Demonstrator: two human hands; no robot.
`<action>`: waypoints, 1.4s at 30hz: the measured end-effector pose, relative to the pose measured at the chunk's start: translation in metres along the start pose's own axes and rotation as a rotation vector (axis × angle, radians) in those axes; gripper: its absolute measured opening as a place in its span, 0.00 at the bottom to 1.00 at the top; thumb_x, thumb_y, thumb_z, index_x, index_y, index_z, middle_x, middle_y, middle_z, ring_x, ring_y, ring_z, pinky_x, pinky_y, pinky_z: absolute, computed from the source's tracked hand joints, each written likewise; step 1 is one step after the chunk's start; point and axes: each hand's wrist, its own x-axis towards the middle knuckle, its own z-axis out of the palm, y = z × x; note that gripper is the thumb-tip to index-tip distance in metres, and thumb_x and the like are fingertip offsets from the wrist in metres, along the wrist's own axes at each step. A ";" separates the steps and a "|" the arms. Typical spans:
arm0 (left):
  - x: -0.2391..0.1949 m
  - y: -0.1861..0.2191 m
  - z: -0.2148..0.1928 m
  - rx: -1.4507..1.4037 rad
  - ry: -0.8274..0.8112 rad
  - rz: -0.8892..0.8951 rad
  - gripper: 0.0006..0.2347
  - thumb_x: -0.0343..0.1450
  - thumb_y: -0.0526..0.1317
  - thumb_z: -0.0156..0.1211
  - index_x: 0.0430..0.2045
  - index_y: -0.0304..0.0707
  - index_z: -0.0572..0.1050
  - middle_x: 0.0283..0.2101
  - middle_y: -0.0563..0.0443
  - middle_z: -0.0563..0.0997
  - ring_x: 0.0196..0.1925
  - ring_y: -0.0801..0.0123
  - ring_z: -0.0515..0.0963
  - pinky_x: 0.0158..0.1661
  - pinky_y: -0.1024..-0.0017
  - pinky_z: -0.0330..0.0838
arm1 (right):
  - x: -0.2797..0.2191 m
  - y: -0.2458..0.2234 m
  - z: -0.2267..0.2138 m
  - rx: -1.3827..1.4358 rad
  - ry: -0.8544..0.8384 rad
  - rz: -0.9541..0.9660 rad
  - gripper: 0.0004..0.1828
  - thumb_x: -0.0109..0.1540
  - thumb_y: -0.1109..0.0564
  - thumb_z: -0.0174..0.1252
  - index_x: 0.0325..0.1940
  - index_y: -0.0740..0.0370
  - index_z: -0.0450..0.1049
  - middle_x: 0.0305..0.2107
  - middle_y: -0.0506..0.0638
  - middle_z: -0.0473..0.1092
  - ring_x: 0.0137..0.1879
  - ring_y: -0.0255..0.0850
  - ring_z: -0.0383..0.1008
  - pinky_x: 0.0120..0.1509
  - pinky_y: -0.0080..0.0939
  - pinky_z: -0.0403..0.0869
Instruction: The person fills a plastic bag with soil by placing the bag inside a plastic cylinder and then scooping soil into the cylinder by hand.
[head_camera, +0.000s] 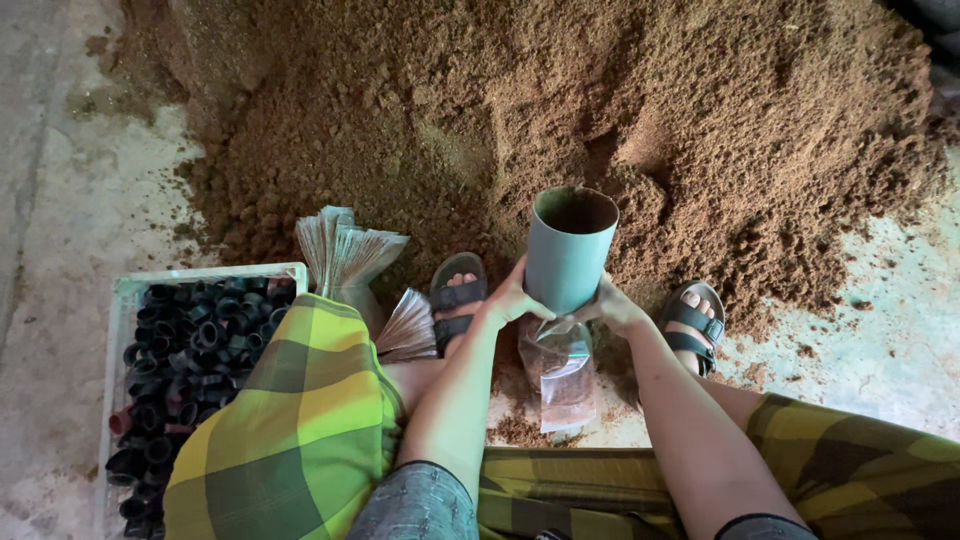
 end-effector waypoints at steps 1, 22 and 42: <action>0.000 -0.002 -0.003 0.001 0.002 0.001 0.64 0.42 0.28 0.89 0.78 0.47 0.56 0.79 0.38 0.63 0.83 0.44 0.53 0.78 0.51 0.48 | -0.004 -0.014 0.003 0.000 -0.002 -0.001 0.77 0.29 0.75 0.86 0.78 0.69 0.54 0.66 0.64 0.61 0.76 0.53 0.60 0.69 0.58 0.74; -0.016 0.023 -0.003 -0.205 -0.056 -0.191 0.54 0.60 0.43 0.87 0.80 0.36 0.51 0.81 0.31 0.54 0.83 0.40 0.49 0.76 0.47 0.54 | -0.026 -0.098 0.041 -0.115 -0.025 0.196 0.55 0.51 0.43 0.80 0.75 0.65 0.62 0.38 0.56 0.64 0.31 0.41 0.61 0.30 0.46 0.59; 0.031 -0.049 -0.014 -0.182 -0.023 -0.111 0.58 0.47 0.25 0.86 0.76 0.47 0.56 0.76 0.36 0.65 0.71 0.38 0.70 0.45 0.57 0.80 | -0.004 -0.050 0.038 -0.229 0.065 0.150 0.75 0.31 0.59 0.89 0.80 0.57 0.60 0.65 0.83 0.56 0.72 0.63 0.62 0.61 0.59 0.77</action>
